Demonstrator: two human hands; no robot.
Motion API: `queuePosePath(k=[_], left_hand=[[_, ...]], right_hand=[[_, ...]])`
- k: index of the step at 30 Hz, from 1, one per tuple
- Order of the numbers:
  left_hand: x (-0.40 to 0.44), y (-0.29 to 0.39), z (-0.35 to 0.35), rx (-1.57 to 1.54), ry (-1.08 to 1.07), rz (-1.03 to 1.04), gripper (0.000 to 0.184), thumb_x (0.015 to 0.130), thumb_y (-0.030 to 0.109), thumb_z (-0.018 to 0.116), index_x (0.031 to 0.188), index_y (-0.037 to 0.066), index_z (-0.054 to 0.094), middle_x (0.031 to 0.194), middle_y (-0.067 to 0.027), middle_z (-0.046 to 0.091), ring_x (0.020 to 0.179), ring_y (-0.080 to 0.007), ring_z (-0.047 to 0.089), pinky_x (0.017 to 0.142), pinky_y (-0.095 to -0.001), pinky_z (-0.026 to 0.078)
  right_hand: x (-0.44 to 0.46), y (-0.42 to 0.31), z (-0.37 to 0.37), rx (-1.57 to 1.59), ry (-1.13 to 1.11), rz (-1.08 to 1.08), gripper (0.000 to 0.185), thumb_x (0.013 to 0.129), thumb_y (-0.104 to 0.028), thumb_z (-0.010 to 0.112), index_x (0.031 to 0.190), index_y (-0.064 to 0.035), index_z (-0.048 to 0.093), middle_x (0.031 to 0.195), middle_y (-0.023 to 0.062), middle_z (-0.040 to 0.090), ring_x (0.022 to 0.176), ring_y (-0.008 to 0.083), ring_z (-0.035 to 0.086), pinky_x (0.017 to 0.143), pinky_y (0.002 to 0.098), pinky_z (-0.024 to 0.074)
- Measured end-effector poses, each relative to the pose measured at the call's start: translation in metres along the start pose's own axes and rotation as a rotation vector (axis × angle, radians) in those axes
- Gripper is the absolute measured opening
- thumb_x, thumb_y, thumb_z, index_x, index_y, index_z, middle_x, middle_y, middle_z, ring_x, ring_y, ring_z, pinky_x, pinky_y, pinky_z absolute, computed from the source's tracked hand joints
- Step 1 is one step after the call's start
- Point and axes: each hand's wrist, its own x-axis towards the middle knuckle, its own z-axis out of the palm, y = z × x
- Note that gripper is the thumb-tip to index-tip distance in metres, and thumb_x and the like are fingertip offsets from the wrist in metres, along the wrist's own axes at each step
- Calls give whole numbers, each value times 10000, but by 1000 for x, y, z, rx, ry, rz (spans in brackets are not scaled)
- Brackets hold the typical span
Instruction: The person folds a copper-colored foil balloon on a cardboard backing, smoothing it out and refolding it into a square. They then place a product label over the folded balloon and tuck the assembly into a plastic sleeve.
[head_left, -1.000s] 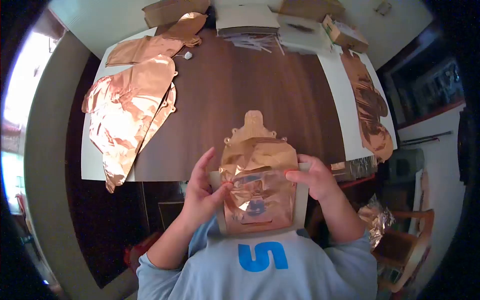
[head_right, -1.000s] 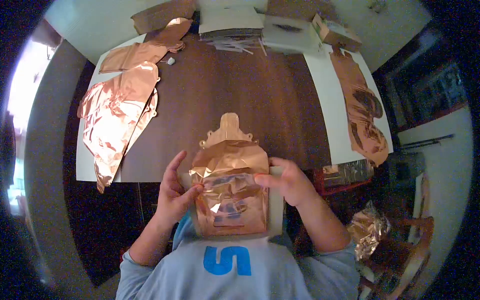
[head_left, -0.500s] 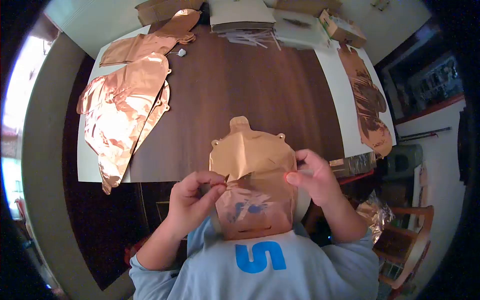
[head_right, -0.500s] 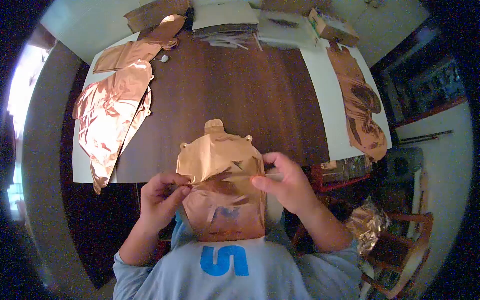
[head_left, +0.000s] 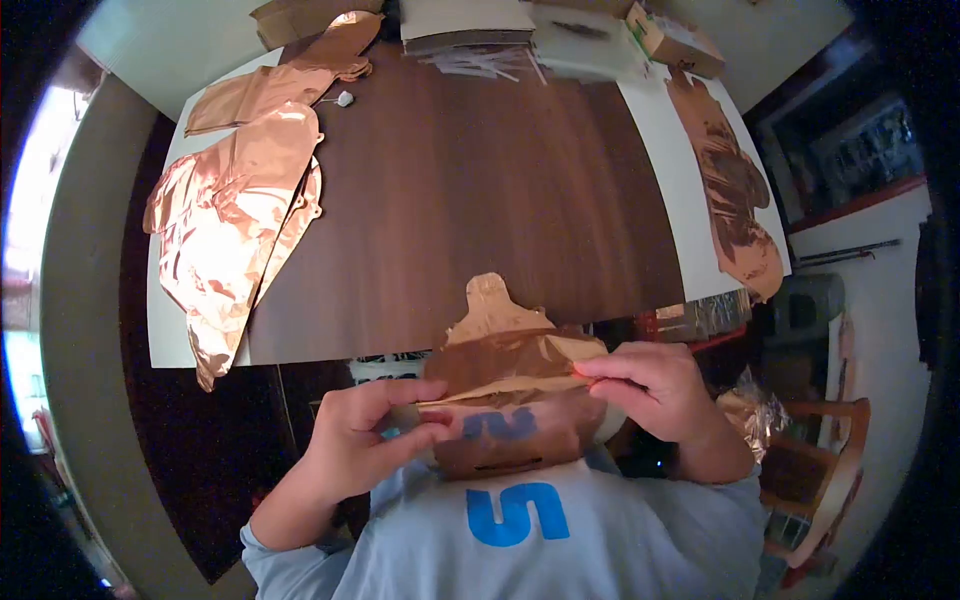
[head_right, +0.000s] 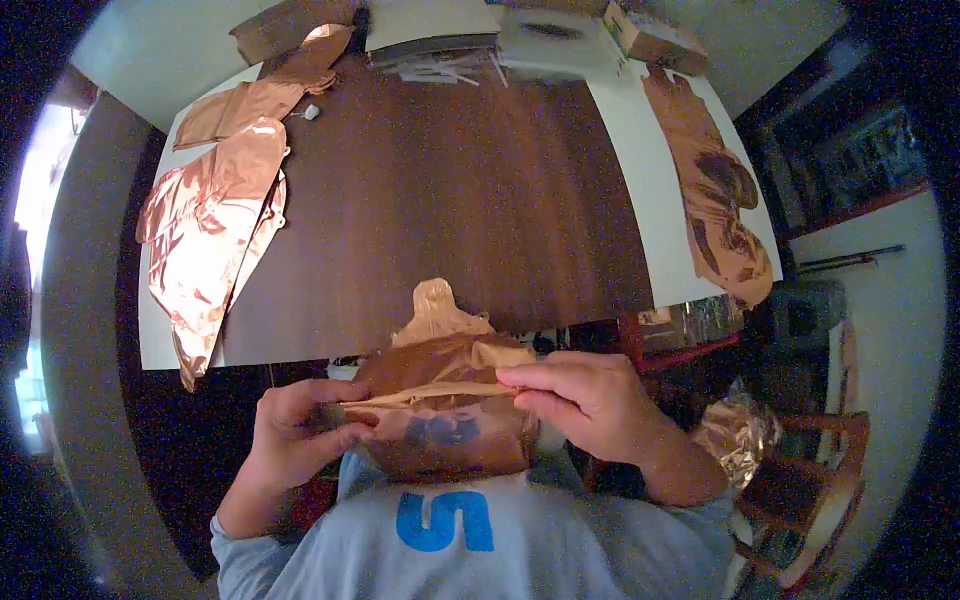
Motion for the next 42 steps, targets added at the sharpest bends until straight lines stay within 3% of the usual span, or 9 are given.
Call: queuePosePath(k=[11,17,21,26,27,31,37,40,42], left_hand=[[-24,13,-6,51,-130,-193,144,814,48,773,935,6,708,859,-113,691,738,-151,684,637,-271,545],[-11,24,-24,215,-118,147,133,774,58,799,852,26,697,857,-95,620,720,-173,619,609,-299,509],[74,13,-35,227,-111,-440,291,890,265,724,808,-8,668,851,-62,661,719,-111,568,642,-289,485],[128,-49,-23,803,156,-65,402,837,376,728,880,-23,700,977,-143,650,823,-278,631,739,-412,509],[127,-42,-17,891,216,-111,487,812,394,726,1050,-28,665,1138,-194,595,974,-375,590,833,-488,486],[128,-49,6,899,209,490,693,874,471,636,1351,-7,477,1390,-212,479,1319,-414,407,1088,-545,313],[125,-72,38,957,-91,502,879,920,647,421,1477,-28,336,1548,-238,303,1458,-404,231,1182,-525,132],[124,-72,39,943,-93,484,876,926,649,401,1472,-34,341,1543,-236,312,1454,-403,241,1183,-522,123],[124,-73,38,954,-87,505,856,933,624,405,1470,-40,342,1545,-240,308,1455,-402,240,1184,-522,119]], right_hand=[[-1,-27,-17,28,-259,57,111,856,-75,701,957,-32,680,856,126,622,779,278,651,679,356,537],[17,-31,-28,-27,-301,-19,82,867,-116,678,873,-38,652,838,112,571,801,279,618,717,369,513],[99,32,-28,-24,-329,287,207,825,-206,696,893,-11,708,842,134,712,791,227,672,729,360,519],[173,92,-19,-251,-441,311,226,814,-202,701,889,10,718,792,115,698,722,186,640,672,341,504],[179,87,-21,-293,-445,327,226,807,-202,699,884,10,720,783,115,697,719,189,640,668,344,504],[189,87,-22,-319,-483,373,229,784,-198,689,865,14,718,775,126,694,713,208,641,665,352,506],[181,83,-19,-371,-377,334,220,787,-185,696,894,7,703,811,157,696,756,265,662,704,386,517],[160,75,-7,-551,-61,302,314,806,-207,714,1047,-13,659,894,160,690,830,325,661,763,400,523],[144,55,1,-804,18,244,417,828,-232,709,1152,-8,571,1143,182,627,1063,371,599,919,470,468]])
